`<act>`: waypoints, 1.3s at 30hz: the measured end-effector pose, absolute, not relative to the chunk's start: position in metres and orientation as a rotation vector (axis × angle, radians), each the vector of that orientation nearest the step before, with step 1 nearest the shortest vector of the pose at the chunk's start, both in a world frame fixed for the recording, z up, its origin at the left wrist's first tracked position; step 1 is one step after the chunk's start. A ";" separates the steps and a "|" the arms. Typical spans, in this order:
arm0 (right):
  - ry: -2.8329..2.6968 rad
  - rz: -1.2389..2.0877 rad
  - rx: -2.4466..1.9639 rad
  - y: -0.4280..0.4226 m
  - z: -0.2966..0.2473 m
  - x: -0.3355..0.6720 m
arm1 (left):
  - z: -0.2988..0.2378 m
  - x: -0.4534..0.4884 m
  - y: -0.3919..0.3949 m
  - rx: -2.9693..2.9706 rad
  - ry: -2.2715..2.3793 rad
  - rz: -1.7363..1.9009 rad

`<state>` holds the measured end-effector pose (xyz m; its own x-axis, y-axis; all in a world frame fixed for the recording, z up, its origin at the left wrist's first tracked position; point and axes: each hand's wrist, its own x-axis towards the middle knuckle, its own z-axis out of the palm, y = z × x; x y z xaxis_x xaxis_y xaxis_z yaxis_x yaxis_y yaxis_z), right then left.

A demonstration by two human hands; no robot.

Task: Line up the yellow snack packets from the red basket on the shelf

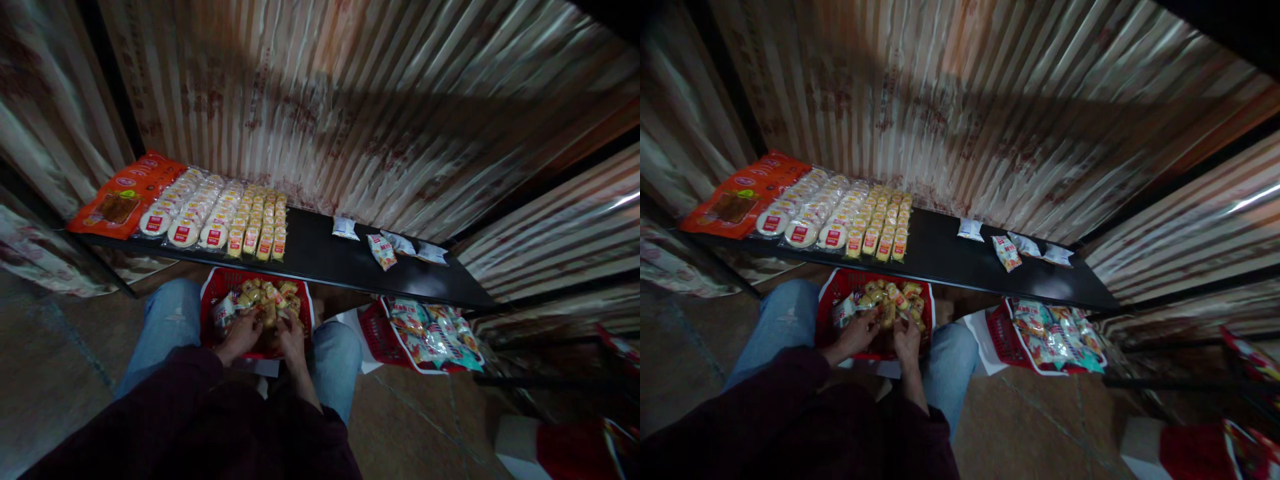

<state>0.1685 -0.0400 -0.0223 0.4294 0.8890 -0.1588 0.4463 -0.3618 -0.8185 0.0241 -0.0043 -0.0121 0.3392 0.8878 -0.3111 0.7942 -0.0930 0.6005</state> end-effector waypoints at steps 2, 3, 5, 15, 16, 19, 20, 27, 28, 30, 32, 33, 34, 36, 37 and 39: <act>-1.249 0.704 -2.236 -0.041 -0.014 0.176 | -0.011 0.025 0.000 1.832 1.501 0.170; -1.334 0.689 -2.393 -0.042 -0.011 0.180 | -0.012 0.024 0.001 1.824 1.495 0.160; -1.447 0.714 -2.590 -0.047 -0.006 0.185 | -0.016 0.024 0.001 1.829 1.465 0.142; -1.799 0.962 -2.471 -0.047 -0.026 0.172 | -0.027 0.028 0.019 1.601 1.301 0.445; -1.833 0.968 -2.442 -0.045 -0.028 0.170 | -0.029 0.027 0.020 1.581 1.304 0.480; -1.913 0.976 -2.382 -0.042 -0.035 0.165 | -0.038 0.020 0.011 1.715 1.379 0.503; -1.927 0.974 -2.368 -0.041 -0.038 0.164 | -0.040 0.017 0.007 1.777 1.429 0.502; -1.797 0.902 -2.325 -0.041 -0.048 0.162 | -0.032 0.008 -0.009 2.197 1.459 0.016; -1.758 0.880 -2.320 -0.041 -0.047 0.162 | -0.030 0.008 -0.008 2.225 1.408 -0.050; -1.662 0.823 -2.281 -0.039 -0.045 0.163 | -0.028 0.010 -0.004 2.234 1.346 -0.152; -1.533 0.765 -2.205 -0.035 -0.044 0.164 | -0.025 0.013 0.001 2.235 1.312 -0.257; -1.462 0.741 -2.165 -0.033 -0.044 0.164 | -0.024 0.015 0.002 2.232 1.304 -0.304; -1.391 0.721 -2.131 -0.031 -0.044 0.165 | -0.023 0.018 0.004 2.225 1.300 -0.347; -1.258 0.686 -2.091 -0.028 -0.045 0.166 | -0.020 0.026 0.005 2.204 1.291 -0.417; -1.197 0.669 -2.080 -0.026 -0.046 0.167 | -0.019 0.030 0.004 2.190 1.282 -0.443; -1.074 0.630 -2.056 -0.025 -0.046 0.169 | -0.019 0.040 0.001 2.158 1.265 -0.478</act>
